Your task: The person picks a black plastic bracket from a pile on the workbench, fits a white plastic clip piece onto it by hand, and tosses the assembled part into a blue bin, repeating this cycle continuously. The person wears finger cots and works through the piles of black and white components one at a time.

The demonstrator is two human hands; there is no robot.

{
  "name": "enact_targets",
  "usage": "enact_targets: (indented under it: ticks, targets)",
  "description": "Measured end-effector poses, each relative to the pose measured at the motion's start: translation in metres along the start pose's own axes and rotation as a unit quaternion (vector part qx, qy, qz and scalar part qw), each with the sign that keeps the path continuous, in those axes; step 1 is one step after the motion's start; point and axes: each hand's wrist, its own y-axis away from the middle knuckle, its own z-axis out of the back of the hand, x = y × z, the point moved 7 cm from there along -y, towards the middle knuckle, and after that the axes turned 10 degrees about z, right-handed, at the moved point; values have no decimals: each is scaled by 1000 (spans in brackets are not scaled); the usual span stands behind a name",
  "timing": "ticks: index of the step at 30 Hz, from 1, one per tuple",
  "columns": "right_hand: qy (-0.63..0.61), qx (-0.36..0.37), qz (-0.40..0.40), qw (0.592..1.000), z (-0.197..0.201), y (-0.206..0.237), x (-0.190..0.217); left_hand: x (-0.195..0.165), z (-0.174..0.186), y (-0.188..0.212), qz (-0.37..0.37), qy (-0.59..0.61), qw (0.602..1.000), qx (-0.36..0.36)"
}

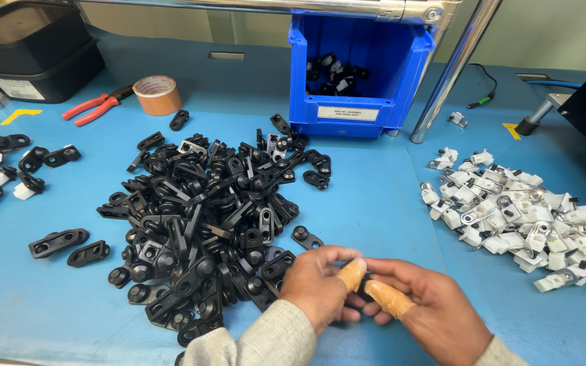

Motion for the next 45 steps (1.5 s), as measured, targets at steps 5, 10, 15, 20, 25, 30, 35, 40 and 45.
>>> enact_targets:
  ticks: [5,10,15,20,25,30,35,40,45]
  targets:
    - [165,-156,9,974,87,-52,18,0,9,-2,-3,-43,998,-39]
    - [568,-156,20,808,149,-126,56,1,1,7,-34,-144,989,-22]
    - [528,-107,-81,839,164,-160,45,3,1,7,-33,-192,981,-6]
    - [321,-186,-5,929,172,-137,57,1,10,6,6,-146,988,-39]
    - [88,-200,-17,976,139,-109,51,-8,8,11,-12,-172,984,-33]
    - [68,-137,-26,988,76,-77,20,-18,8,11,-37,-199,977,-65]
    - [368,-102,85,921,74,-51,42,-18,8,7,-33,-222,972,-71]
    - [479,-13,224,848,49,-58,62,-20,6,6,-63,-238,965,-85]
    - [561,32,236,793,36,-76,68,-21,5,5,-60,-275,955,-88]
